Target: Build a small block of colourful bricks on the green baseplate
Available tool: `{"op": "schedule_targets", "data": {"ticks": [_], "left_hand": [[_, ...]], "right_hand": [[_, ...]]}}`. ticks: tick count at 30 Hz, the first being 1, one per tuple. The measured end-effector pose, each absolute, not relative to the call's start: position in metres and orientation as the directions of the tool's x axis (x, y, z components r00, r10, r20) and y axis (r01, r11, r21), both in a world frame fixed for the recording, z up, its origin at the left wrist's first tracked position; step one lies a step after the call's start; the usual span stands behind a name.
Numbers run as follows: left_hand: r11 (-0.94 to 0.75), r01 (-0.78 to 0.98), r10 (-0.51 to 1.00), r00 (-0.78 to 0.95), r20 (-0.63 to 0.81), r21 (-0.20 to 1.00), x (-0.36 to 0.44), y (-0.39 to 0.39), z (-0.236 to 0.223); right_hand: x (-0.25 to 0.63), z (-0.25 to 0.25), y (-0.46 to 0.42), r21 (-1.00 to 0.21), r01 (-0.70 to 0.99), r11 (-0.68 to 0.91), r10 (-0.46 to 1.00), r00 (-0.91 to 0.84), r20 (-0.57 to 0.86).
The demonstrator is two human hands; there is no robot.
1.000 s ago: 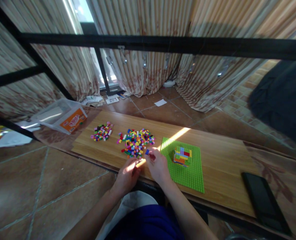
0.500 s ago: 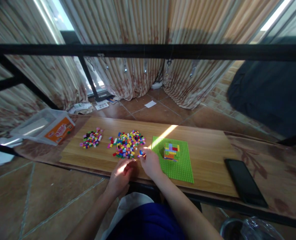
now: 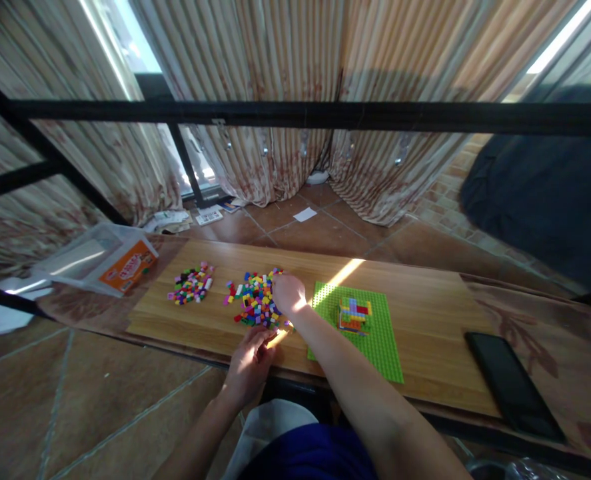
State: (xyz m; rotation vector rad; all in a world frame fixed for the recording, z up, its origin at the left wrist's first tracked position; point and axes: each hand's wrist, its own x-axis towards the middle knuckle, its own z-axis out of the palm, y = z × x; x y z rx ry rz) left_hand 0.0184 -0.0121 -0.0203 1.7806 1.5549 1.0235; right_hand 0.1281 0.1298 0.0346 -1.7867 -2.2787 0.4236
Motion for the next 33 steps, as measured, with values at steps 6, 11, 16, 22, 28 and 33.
{"op": "schedule_targets", "data": {"ticks": [6,11,16,22,28,33], "left_hand": [[-0.165,0.599,0.985,0.053,0.167,0.783,0.017,-0.012,-0.017],[-0.152,0.608,0.987,0.051,0.152,0.779,0.017,-0.011,-0.013],[-0.125,0.524,0.991,0.023,0.133,0.843,0.016,-0.012,-0.016],[0.023,0.294,0.998,-0.062,-0.005,0.955,0.022,-0.010,0.004],[-0.015,0.135,1.000,-0.001,0.015,0.991,0.055,0.006,0.032],[-0.029,0.157,0.987,0.158,0.003,0.987,0.082,0.006,0.036]], "right_hand": [[0.121,0.033,0.142,-0.304,0.938,0.166,0.970,-0.211,-0.119],[0.119,0.037,0.147,-0.358,0.923,0.140,0.966,-0.207,-0.157],[0.128,0.037,0.133,-0.502,0.850,0.160,0.969,-0.231,-0.082],[0.154,0.038,0.083,-0.986,0.099,-0.133,0.974,-0.173,-0.149],[0.179,0.045,0.029,-0.879,-0.438,-0.189,0.982,-0.102,-0.161],[0.212,0.037,0.003,-0.959,-0.265,-0.097,0.994,0.013,-0.104]]}}
